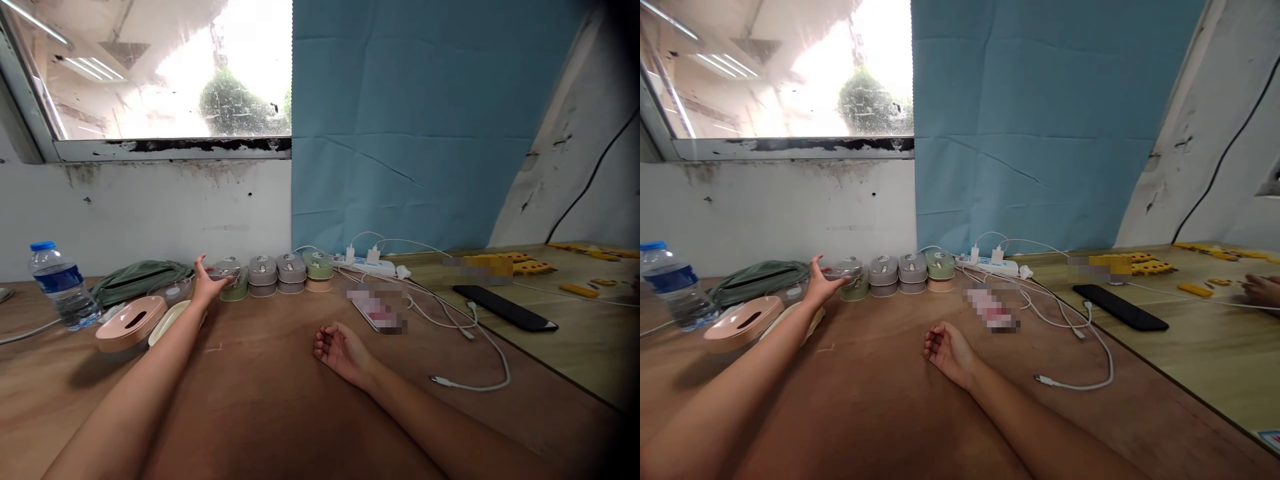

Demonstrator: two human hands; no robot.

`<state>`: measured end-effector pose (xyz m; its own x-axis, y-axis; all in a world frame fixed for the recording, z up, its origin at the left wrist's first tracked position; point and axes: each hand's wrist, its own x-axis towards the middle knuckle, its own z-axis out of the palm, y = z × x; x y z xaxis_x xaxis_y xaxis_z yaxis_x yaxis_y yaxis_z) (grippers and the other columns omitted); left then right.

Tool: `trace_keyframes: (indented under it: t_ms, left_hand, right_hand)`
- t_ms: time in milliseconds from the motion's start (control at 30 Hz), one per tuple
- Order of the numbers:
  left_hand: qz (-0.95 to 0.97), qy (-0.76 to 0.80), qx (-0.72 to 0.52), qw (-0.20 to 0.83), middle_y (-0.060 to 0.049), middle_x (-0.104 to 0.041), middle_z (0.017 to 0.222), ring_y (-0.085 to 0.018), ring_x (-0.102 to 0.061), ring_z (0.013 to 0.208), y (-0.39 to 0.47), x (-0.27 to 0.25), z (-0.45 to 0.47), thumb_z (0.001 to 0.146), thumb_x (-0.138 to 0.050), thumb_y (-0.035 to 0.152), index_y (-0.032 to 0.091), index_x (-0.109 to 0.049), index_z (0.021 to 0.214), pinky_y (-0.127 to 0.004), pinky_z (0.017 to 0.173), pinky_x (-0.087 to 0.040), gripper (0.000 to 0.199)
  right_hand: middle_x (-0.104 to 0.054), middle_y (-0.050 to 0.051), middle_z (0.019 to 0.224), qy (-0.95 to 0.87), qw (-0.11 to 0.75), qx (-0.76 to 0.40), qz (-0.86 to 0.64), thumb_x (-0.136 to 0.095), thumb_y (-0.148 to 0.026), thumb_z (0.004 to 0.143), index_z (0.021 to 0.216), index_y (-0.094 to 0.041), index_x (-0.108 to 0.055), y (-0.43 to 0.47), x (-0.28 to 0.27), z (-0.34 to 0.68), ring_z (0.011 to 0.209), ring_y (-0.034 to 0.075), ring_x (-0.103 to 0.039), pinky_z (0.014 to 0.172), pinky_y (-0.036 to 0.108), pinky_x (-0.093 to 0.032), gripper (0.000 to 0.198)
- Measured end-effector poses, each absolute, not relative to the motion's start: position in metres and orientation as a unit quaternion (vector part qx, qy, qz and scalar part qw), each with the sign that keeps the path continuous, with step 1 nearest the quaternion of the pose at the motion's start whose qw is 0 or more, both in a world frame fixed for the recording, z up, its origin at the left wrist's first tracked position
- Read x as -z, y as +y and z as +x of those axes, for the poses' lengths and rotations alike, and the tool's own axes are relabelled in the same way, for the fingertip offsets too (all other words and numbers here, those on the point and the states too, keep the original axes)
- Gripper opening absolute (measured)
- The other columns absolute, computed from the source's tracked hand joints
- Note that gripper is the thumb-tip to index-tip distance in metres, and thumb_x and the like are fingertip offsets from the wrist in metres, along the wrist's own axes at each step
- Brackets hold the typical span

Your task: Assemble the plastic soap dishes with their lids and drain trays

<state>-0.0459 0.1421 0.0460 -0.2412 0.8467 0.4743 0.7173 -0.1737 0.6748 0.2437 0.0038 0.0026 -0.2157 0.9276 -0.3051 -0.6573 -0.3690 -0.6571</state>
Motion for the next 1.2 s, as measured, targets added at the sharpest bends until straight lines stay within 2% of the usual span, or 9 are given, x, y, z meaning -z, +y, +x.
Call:
trace_keyframes:
  t_ms: [167, 367, 500, 600, 700, 867, 1000, 1067, 1200]
  left_hand:
    - [0.595, 0.615, -0.512, 0.074, -0.004, -0.053, 0.094, -0.021, -0.054, 0.089, 0.123, -0.029, -0.063, 0.053, -0.069, 0.037, 0.022, -0.034, 0.118, -0.033, 0.077, -0.042, 0.075]
    - [0.569, 0.617, -0.538, 0.075, -0.003, -0.055, 0.087, -0.021, -0.055, 0.082, 0.122, -0.019, -0.065, 0.057, -0.065, 0.041, 0.021, -0.040, 0.113, -0.033, 0.071, -0.043, 0.064]
    - [0.578, 0.604, -0.543, 0.082, -0.003, -0.055, 0.084, -0.020, -0.055, 0.078, 0.118, -0.020, -0.063, 0.057, -0.065, 0.042, 0.020, -0.042, 0.112, -0.032, 0.070, -0.043, 0.063]
    - [0.592, 0.592, -0.541, 0.081, -0.002, -0.055, 0.083, -0.020, -0.055, 0.079, 0.113, -0.020, -0.059, 0.056, -0.066, 0.042, 0.021, -0.044, 0.110, -0.033, 0.072, -0.043, 0.063]
    - [0.599, 0.582, -0.545, 0.072, -0.002, -0.054, 0.085, -0.020, -0.054, 0.082, 0.107, -0.020, -0.054, 0.057, -0.066, 0.041, 0.021, -0.043, 0.110, -0.034, 0.074, -0.043, 0.061]
    - [0.606, 0.539, -0.580, 0.079, -0.002, -0.052, 0.088, -0.019, -0.054, 0.084, 0.087, -0.021, -0.051, 0.059, -0.065, 0.040, 0.021, -0.043, 0.106, -0.032, 0.076, -0.043, 0.055]
    - [0.609, 0.500, -0.603, 0.128, -0.003, -0.052, 0.088, -0.018, -0.054, 0.082, 0.059, -0.020, -0.053, 0.062, -0.064, 0.038, 0.019, -0.048, 0.092, -0.030, 0.075, -0.043, 0.039]
    - [0.611, 0.490, -0.604, 0.150, -0.002, -0.052, 0.085, -0.017, -0.053, 0.080, 0.045, -0.019, -0.056, 0.064, -0.063, 0.036, 0.018, -0.049, 0.087, -0.029, 0.073, -0.043, 0.033]
    - [0.628, 0.445, -0.616, 0.171, -0.002, -0.049, 0.090, -0.016, -0.050, 0.086, 0.025, -0.014, -0.063, 0.067, -0.061, 0.029, 0.020, -0.047, 0.082, -0.025, 0.076, -0.040, 0.023]
  right_hand:
    - [-0.052, 0.000, 0.056, -0.234, 0.519, -0.746, -0.346, -0.045, -0.012, 0.062, 0.058, -0.016, -0.048, 0.008, 0.001, 0.240, 0.049, 0.008, -0.049, 0.052, 0.020, -0.042, 0.007]
    - [-0.051, 0.000, 0.058, -0.338, 0.518, -0.691, -0.375, -0.048, -0.016, 0.060, 0.061, -0.017, -0.047, 0.008, 0.004, 0.239, 0.052, 0.009, -0.049, 0.055, 0.024, -0.043, 0.002]
    - [-0.051, -0.001, 0.066, -0.443, 0.532, -0.599, -0.402, -0.052, -0.019, 0.060, 0.066, -0.018, -0.046, 0.012, 0.009, 0.228, 0.056, 0.011, -0.049, 0.056, 0.026, -0.042, 0.008]
    - [-0.052, 0.000, 0.082, -0.526, 0.549, -0.496, -0.420, -0.061, -0.019, 0.056, 0.077, -0.020, -0.047, 0.025, 0.012, 0.207, 0.072, 0.014, -0.050, 0.067, 0.029, -0.042, 0.025]
    - [-0.049, 0.003, 0.106, -0.613, 0.532, -0.406, -0.419, -0.071, -0.017, 0.046, 0.097, -0.022, -0.049, 0.043, 0.013, 0.179, 0.096, 0.020, -0.046, 0.082, 0.033, -0.038, 0.055]
    - [-0.041, 0.005, 0.123, -0.713, 0.481, -0.316, -0.401, -0.078, -0.023, 0.038, 0.110, -0.023, -0.048, 0.069, 0.014, 0.143, 0.116, 0.026, -0.034, 0.099, 0.039, -0.026, 0.078]
    - [-0.050, 0.009, 0.114, -0.739, 0.445, -0.293, -0.413, -0.079, -0.032, 0.037, 0.109, -0.020, -0.050, 0.081, 0.020, 0.135, 0.109, 0.030, -0.043, 0.094, 0.045, -0.030, 0.078]
    - [-0.054, 0.009, 0.109, -0.740, 0.440, -0.289, -0.419, -0.078, -0.034, 0.040, 0.107, -0.019, -0.050, 0.082, 0.022, 0.136, 0.103, 0.028, -0.048, 0.089, 0.044, -0.036, 0.074]
    - [-0.050, 0.009, 0.113, -0.720, 0.463, -0.277, -0.436, -0.075, -0.029, 0.048, 0.109, -0.019, -0.043, 0.073, 0.020, 0.150, 0.103, 0.024, -0.048, 0.089, 0.038, -0.039, 0.070]
